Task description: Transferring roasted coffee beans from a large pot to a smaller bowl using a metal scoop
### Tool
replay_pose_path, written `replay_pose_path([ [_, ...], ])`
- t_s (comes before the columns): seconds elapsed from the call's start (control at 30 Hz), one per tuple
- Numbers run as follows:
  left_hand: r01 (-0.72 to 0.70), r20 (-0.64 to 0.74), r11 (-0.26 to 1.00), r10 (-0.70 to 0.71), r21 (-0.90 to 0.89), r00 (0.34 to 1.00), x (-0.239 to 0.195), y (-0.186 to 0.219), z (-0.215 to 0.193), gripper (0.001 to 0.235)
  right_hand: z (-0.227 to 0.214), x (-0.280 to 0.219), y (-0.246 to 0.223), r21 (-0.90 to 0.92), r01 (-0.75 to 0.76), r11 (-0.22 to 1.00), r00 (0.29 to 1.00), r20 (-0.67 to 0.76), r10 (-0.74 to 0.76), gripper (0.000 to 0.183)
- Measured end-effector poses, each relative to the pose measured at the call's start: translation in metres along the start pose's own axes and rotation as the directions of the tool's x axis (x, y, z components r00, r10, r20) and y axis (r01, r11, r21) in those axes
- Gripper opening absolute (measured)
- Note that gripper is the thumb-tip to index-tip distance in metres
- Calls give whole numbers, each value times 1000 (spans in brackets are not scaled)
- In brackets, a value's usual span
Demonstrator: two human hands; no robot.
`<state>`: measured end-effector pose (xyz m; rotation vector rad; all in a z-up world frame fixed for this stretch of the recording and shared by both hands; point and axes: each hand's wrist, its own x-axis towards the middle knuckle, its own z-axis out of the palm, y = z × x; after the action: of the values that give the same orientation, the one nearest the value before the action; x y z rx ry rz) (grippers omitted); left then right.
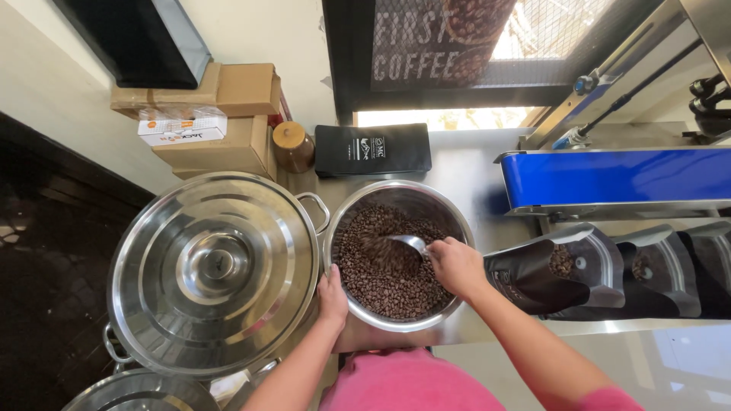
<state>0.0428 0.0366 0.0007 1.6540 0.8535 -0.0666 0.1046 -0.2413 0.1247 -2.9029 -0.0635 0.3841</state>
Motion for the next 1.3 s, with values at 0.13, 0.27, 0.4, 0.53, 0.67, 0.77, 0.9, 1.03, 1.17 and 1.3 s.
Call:
replay_pose_path([
  [0.13, 68, -61, 994, -63, 91, 996, -10, -6, 3, 70, -20, -49, 7, -112, 199, 974, 965, -149, -214, 17],
  [0.27, 31, -110, 996, -21, 89, 994, -14, -38, 21, 74, 32, -48, 28, -230, 341, 911, 899, -204, -388, 10],
  [0.4, 101, -12, 986, -101, 135, 995, -37, -46, 27, 71, 60, -18, 24, -258, 225, 940, 890, -339, -306, 24],
  [0.53, 160, 97, 969, -181, 191, 979, -61, -18, 15, 60, 65, -41, 16, -166, 299, 940, 895, -293, -337, 21],
  [0.67, 91, 73, 991, -98, 96, 993, -49, 21, -6, 59, 18, -49, 28, -169, 222, 960, 937, -237, -258, 23],
  [0.77, 57, 111, 998, -56, -7, 992, -46, 61, -17, 84, 1, -23, 38, -313, 36, 949, 834, -514, -202, 5],
  [0.9, 7, 91, 999, -4, -34, 996, -9, 40, 7, 77, 22, 24, 32, -270, -38, 962, 857, -505, -107, 8],
  [1.03, 38, 44, 995, -34, -92, 998, -11, 31, 12, 87, 25, 20, 5, -77, 108, 991, 966, -229, -123, 14],
  [1.17, 82, 33, 987, -78, -141, 996, -25, 23, 13, 91, -9, -25, 10, -189, 314, 930, 878, -315, -360, 8],
  [1.3, 111, 15, 983, -110, -149, 994, -46, 19, 13, 87, 23, -12, 55, -404, 334, 852, 794, -367, -485, 6],
])
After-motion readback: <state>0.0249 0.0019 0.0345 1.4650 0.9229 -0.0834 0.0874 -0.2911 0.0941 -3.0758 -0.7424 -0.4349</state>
